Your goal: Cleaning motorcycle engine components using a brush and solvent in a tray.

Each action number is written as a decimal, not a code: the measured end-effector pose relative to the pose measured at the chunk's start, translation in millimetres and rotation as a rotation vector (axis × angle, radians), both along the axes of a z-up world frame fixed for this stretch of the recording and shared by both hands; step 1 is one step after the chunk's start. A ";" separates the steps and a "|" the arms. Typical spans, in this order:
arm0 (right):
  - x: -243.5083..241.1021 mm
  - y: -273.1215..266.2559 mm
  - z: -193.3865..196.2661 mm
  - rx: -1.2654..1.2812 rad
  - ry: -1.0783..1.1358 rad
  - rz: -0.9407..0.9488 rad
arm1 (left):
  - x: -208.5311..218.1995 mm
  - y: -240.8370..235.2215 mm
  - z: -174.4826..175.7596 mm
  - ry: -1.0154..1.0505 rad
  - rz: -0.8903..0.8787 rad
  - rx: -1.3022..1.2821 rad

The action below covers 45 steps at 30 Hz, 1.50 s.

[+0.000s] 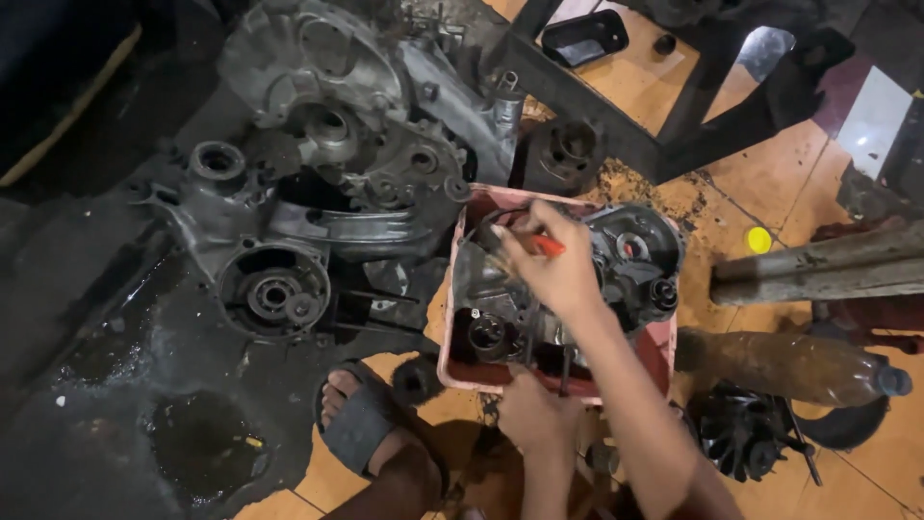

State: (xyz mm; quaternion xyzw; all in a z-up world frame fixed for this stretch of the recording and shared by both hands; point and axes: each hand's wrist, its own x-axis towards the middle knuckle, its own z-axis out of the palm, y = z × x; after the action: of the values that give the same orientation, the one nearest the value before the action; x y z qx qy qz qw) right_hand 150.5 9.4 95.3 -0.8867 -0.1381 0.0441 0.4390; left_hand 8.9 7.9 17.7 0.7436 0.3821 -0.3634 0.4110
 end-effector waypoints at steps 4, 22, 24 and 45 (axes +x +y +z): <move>-14.9 -14.2 -11.0 -0.098 -0.132 0.407 | 1.4 1.4 5.2 0.000 -0.016 0.004; 20.7 -10.3 -13.2 0.065 -0.170 0.475 | -0.4 -5.0 -6.3 -0.030 -0.016 0.053; 14.9 -22.0 -13.9 0.062 -0.123 0.527 | -1.5 -4.7 -6.3 0.004 -0.014 0.038; 17.9 -19.1 -1.0 -0.019 0.037 0.240 | 5.4 -0.1 0.6 -0.027 0.005 0.036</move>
State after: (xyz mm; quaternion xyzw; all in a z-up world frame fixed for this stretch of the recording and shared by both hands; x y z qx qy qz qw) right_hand 168.4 -9.7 94.4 -0.8670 -0.2349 0.1138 0.4246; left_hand 14.3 7.8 18.3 0.7547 0.3850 -0.3454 0.4036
